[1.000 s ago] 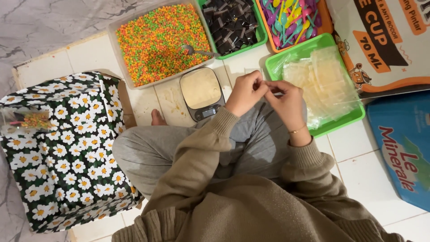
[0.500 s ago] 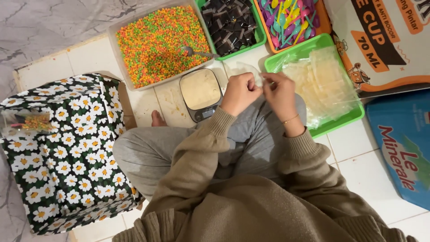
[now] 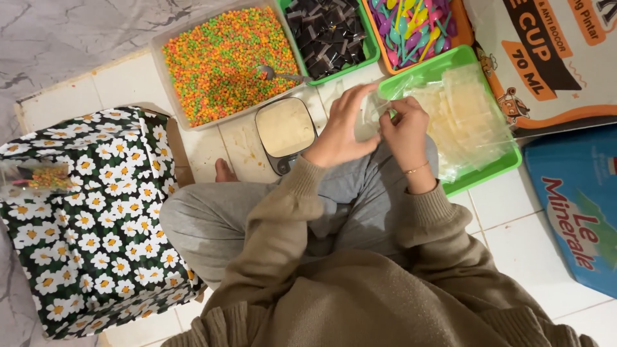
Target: The person is portioning out colorful sprinkles into small plastic bags, weighing each bag on a digital scale to ensure consistency.
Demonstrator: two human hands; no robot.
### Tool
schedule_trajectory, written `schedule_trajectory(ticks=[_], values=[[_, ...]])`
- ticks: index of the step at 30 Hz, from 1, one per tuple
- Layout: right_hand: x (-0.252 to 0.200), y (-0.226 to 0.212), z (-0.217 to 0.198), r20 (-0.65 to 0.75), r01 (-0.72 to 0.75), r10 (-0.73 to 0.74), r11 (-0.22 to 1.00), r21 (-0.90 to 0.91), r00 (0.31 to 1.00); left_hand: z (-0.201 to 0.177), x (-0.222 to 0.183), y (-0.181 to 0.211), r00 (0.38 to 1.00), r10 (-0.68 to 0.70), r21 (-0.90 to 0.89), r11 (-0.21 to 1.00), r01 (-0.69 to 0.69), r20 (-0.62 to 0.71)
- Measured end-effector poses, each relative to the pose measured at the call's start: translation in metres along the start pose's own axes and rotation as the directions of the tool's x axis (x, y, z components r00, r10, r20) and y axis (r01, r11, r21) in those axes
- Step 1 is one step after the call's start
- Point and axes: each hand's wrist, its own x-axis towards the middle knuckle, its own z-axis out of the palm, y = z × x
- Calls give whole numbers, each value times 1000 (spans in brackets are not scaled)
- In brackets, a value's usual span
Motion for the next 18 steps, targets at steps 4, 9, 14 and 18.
schedule_trajectory(ticks=[4, 9, 14, 18], values=[[0, -2, 1, 33, -55, 55, 998, 24, 998, -1, -3, -10, 950, -82, 258, 966, 2, 301], [8, 7, -2, 32, -115, 114, 993, 29, 993, 9, 6, -23, 972, -27, 376, 924, -65, 234], [17, 18, -11, 139, -173, 167, 984, 31, 976, 14, 25, -39, 949, -15, 331, 939, -95, 314], [28, 19, -18, 202, -159, 155, 987, 0, 967, 27, 38, -53, 928, -36, 274, 959, -73, 371]])
